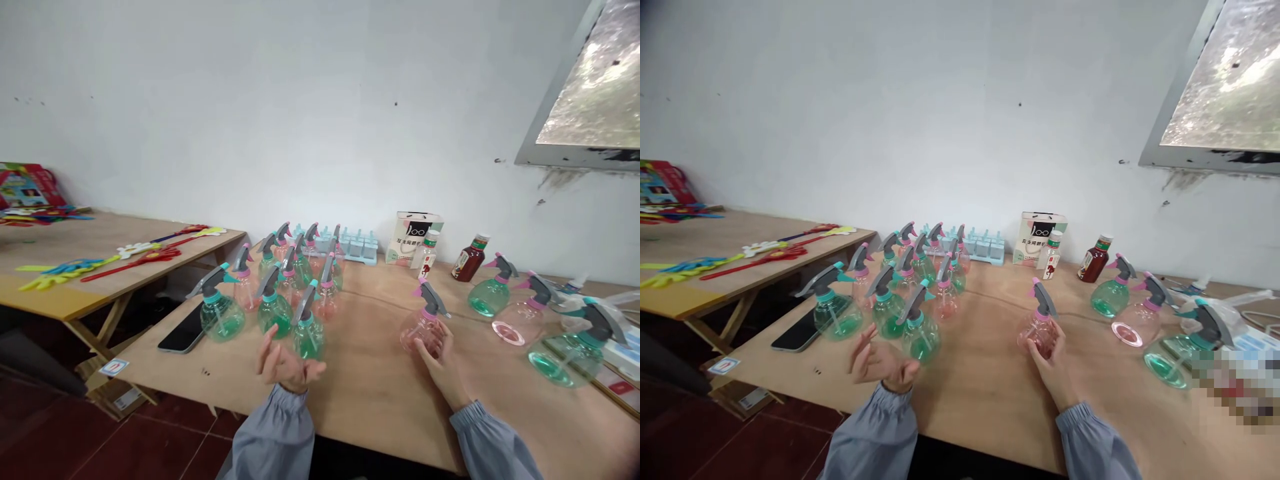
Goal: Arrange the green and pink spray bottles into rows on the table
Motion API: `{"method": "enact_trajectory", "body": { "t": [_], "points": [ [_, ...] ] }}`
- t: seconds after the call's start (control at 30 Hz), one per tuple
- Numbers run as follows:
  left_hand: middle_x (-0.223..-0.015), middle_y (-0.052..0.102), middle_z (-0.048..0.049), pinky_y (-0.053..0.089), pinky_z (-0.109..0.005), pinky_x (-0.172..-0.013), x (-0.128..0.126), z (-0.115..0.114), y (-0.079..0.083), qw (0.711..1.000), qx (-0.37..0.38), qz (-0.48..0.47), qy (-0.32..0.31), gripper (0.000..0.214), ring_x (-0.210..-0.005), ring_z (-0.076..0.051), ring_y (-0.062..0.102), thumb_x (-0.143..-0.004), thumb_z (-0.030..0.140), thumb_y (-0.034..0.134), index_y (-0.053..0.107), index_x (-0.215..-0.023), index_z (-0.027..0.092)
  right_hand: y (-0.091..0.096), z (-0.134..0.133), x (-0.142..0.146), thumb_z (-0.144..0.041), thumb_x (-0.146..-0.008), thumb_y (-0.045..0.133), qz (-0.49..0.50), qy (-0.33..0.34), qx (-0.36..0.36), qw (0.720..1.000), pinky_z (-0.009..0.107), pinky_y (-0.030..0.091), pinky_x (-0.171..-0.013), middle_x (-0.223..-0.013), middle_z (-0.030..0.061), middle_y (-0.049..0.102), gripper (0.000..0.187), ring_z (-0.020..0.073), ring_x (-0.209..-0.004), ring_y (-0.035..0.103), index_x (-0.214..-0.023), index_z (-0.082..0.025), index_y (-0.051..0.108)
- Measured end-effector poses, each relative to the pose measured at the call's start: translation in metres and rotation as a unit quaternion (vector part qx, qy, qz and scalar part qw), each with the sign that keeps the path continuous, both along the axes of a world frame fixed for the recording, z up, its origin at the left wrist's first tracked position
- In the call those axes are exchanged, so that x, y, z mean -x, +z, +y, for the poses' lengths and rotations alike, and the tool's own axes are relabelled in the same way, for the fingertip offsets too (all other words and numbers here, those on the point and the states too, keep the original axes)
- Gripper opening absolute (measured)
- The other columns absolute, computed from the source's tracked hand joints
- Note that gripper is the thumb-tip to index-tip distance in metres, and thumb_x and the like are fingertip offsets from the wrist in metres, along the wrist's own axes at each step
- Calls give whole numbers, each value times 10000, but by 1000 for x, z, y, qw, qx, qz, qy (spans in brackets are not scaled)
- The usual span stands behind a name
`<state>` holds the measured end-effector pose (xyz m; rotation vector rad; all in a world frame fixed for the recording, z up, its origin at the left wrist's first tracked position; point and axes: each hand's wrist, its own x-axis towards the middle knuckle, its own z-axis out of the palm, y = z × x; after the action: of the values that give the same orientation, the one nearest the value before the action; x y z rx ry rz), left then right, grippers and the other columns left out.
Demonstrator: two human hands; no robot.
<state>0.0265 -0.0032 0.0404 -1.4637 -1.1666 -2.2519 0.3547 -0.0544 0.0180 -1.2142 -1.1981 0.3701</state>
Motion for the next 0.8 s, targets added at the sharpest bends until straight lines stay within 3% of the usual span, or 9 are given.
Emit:
{"method": "enact_trajectory", "body": {
  "t": [0.1, 0.17, 0.27, 0.4, 0.53, 0.63, 0.7, 0.8],
  "points": [
    [-1342, 396, -134, 449, -633, -1070, -5, -13, 12, 994, -61, 58, 70, 830, -1327, -361, 473, -759, 712, 668, 260, -1376, 335, 3, -2, 6, -596, -792, 738, 9, 10, 6, 1000, 518, 553, -1015, -1401, 176, 562, 832, 285, -1213, 640, -1441, -265, 336],
    [-1387, 440, -165, 443, -577, -1089, -7, -16, 21, 993, 20, 111, 40, 831, -1334, -338, 501, -786, 502, 745, 279, -1431, 264, 5, -3, 7, -590, -794, 739, 11, 23, 11, 1000, 526, 547, -1023, -1391, 173, 569, 828, 281, -1195, 649, -1437, -262, 333],
    [-1385, 522, -214, 457, -535, -1062, -9, -14, 24, 983, 127, 129, -22, 752, -1310, -331, 553, -842, 399, 679, 304, -1454, 174, 7, -5, 8, -585, -796, 739, 11, 39, 15, 999, 525, 544, -1026, -1379, 169, 571, 825, 276, -1188, 649, -1432, -259, 329],
    [-1415, 515, -268, 469, -560, -1008, -11, -9, 15, 976, 187, 107, -22, 614, -1260, -364, 601, -892, 409, 592, 368, -1401, 148, 5, -4, 8, -600, -761, 763, -12, 3, 11, 1000, 527, 561, -973, -1334, 168, 567, 844, 289, -1149, 641, -1415, -252, 358],
    [-1336, 597, -253, 423, -615, -1036, -17, -6, 17, 961, 270, 62, -26, 893, -1269, -391, 599, -844, 558, 668, 211, -1501, 160, 0, 0, 1, -715, -648, 778, -90, -87, -4, 992, 645, 483, -999, -1276, 163, 549, 898, 348, -1137, 594, -1324, -219, 456],
    [-1347, 579, -257, 410, -627, -1045, -21, -4, 22, 961, 275, 31, -8, 1054, -1264, -408, 594, -758, 663, 719, 187, -1517, 161, -4, 2, -4, -760, -580, 786, -131, -119, -9, 984, 692, 439, -1012, -1175, 137, 576, 887, 376, -1123, 579, -1225, -211, 524],
    [-1391, 537, -264, 402, -627, -1053, -21, -3, 22, 965, 260, 19, -11, 1066, -1269, -406, 586, -748, 675, 718, 188, -1518, 165, -8, 3, -6, -716, -583, 816, -110, -95, -2, 989, 655, 482, -992, -1170, 131, 596, 863, 360, -1107, 604, -1224, -226, 509],
    [-1359, 557, -247, 400, -611, -1063, -18, -2, 15, 967, 248, 17, -52, 1011, -1270, -377, 585, -789, 630, 689, 175, -1522, 160, -10, 1, -4, -610, -627, 851, -38, -5, 32, 999, 563, 561, -942, -1219, 123, 636, 861, 313, -1076, 669, -1276, -260, 405]
  ]
}}
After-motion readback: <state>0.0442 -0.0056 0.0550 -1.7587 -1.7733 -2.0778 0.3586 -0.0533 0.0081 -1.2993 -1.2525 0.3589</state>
